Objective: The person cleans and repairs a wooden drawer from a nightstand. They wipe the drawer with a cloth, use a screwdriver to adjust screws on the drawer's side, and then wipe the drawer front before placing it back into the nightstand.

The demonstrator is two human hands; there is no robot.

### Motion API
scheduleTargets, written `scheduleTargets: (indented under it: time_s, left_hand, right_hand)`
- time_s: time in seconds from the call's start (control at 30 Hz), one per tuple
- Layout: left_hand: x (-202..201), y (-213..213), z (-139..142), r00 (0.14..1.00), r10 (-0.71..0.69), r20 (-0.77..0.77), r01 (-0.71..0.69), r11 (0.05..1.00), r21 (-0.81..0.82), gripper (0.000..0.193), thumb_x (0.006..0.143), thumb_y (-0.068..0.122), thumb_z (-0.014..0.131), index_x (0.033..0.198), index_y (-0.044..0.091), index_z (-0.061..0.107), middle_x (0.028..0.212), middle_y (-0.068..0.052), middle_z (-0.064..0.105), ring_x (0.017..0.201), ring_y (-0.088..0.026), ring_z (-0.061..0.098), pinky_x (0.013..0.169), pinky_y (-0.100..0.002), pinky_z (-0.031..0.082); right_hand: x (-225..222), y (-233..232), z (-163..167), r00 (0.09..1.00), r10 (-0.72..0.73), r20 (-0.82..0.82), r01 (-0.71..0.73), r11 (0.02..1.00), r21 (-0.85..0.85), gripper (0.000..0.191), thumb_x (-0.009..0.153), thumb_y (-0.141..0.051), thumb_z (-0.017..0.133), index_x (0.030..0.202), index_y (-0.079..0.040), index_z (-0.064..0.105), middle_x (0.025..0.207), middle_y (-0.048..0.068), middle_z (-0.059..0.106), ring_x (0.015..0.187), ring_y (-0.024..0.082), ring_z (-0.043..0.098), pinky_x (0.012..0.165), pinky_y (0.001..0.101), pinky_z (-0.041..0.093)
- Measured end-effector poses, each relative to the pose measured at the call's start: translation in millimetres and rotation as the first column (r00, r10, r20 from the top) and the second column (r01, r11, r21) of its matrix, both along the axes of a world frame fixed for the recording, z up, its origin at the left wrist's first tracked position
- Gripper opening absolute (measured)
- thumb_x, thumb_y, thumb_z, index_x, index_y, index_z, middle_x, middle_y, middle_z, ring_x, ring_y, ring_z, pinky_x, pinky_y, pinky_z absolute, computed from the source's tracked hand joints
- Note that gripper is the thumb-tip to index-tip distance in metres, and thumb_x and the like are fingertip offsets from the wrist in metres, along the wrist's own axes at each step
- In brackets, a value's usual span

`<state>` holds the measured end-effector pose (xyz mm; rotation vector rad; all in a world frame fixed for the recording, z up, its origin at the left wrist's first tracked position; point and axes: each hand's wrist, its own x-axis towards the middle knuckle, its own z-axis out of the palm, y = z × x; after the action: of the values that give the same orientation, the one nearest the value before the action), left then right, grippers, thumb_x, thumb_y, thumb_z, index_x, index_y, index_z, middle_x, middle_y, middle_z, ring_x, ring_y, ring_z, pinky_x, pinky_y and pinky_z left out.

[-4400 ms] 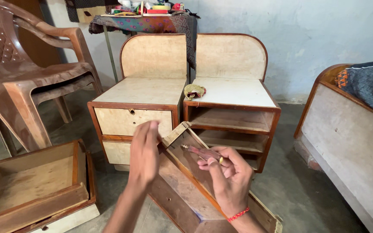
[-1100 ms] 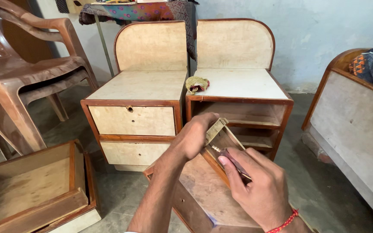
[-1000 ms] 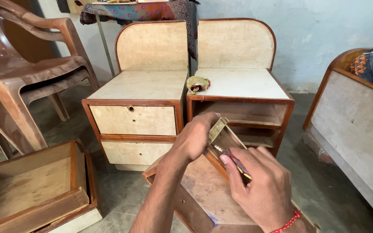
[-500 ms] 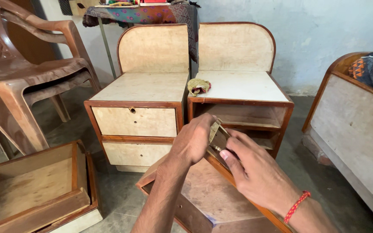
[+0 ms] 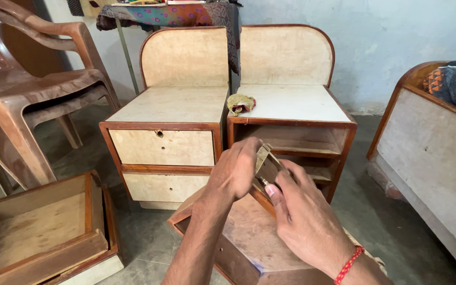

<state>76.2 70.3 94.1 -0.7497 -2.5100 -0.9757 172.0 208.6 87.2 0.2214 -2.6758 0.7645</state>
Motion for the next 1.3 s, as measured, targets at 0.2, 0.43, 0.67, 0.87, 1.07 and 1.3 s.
scheduleTargets:
  time_s: [0.2, 0.43, 0.67, 0.87, 1.07, 1.3]
  left_hand:
    - [1, 2, 0, 0.998, 0.01, 0.058, -0.011, 1.0, 0.009, 0.039, 0.097, 0.02, 0.032, 0.12, 0.0, 0.056, 0.126, -0.024, 0.063, 0.115, -0.042, 0.06, 0.095, -0.05, 0.046]
    - [-1, 1, -3, 0.999, 0.019, 0.038, -0.018, 1.0, -0.014, 0.036, 0.096, 0.018, 0.033, 0.116, -0.001, 0.056, 0.122, -0.026, 0.064, 0.113, -0.043, 0.061, 0.095, -0.051, 0.047]
    - [6, 0, 3, 0.997, 0.014, 0.075, -0.014, 1.0, 0.004, 0.036, 0.095, 0.02, 0.03, 0.11, -0.001, 0.055, 0.117, -0.027, 0.064, 0.109, -0.043, 0.061, 0.093, -0.052, 0.046]
    - [14, 1, 14, 0.944, 0.033, 0.329, -0.079, 0.989, 0.128, 0.051, 0.096, 0.038, 0.023, 0.103, -0.002, 0.054, 0.107, -0.028, 0.065, 0.103, -0.043, 0.062, 0.091, -0.053, 0.043]
    - [16, 1, 14, 0.968, 0.036, 0.248, -0.062, 0.993, 0.097, 0.052, 0.096, 0.039, 0.021, 0.105, -0.001, 0.054, 0.11, -0.026, 0.065, 0.104, -0.043, 0.06, 0.091, -0.055, 0.044]
    - [28, 20, 14, 0.962, 0.125, 0.241, -0.152, 0.984, 0.096, 0.053, 0.097, 0.039, 0.022, 0.118, 0.01, 0.061, 0.129, -0.02, 0.062, 0.12, -0.043, 0.055, 0.099, -0.063, 0.036]
  right_hand:
    - [2, 1, 0, 1.0, 0.012, -0.008, -0.013, 0.996, -0.088, 0.033, 0.099, -0.024, 0.049, 0.121, -0.001, 0.057, 0.151, 0.013, 0.045, 0.121, 0.036, 0.058, 0.097, 0.0465, 0.048]
    - [2, -2, 4, 0.993, -0.01, 0.119, 0.024, 0.992, -0.12, 0.035, 0.1, -0.029, 0.047, 0.121, -0.003, 0.057, 0.153, 0.008, 0.04, 0.117, 0.029, 0.063, 0.099, 0.0437, 0.05]
    - [3, -3, 5, 0.989, -0.028, 0.148, 0.049, 0.989, -0.141, 0.036, 0.102, -0.033, 0.048, 0.119, -0.004, 0.059, 0.15, 0.006, 0.041, 0.116, 0.027, 0.065, 0.098, 0.0426, 0.051]
    - [2, -6, 7, 0.983, -0.035, 0.182, 0.064, 0.986, -0.156, 0.036, 0.102, -0.031, 0.047, 0.121, -0.003, 0.059, 0.15, 0.005, 0.039, 0.111, 0.025, 0.068, 0.097, 0.0409, 0.053]
    - [-2, -4, 1, 0.978, -0.044, 0.205, 0.081, 0.981, -0.175, 0.037, 0.102, -0.032, 0.048, 0.121, -0.003, 0.059, 0.149, 0.004, 0.039, 0.107, 0.022, 0.067, 0.093, 0.0409, 0.054]
    - [-23, 16, -11, 0.985, -0.058, -0.161, 0.042, 0.994, -0.105, 0.029, 0.105, -0.023, 0.051, 0.11, 0.004, 0.062, 0.114, 0.014, 0.059, 0.101, 0.028, 0.06, 0.089, 0.0433, 0.05]
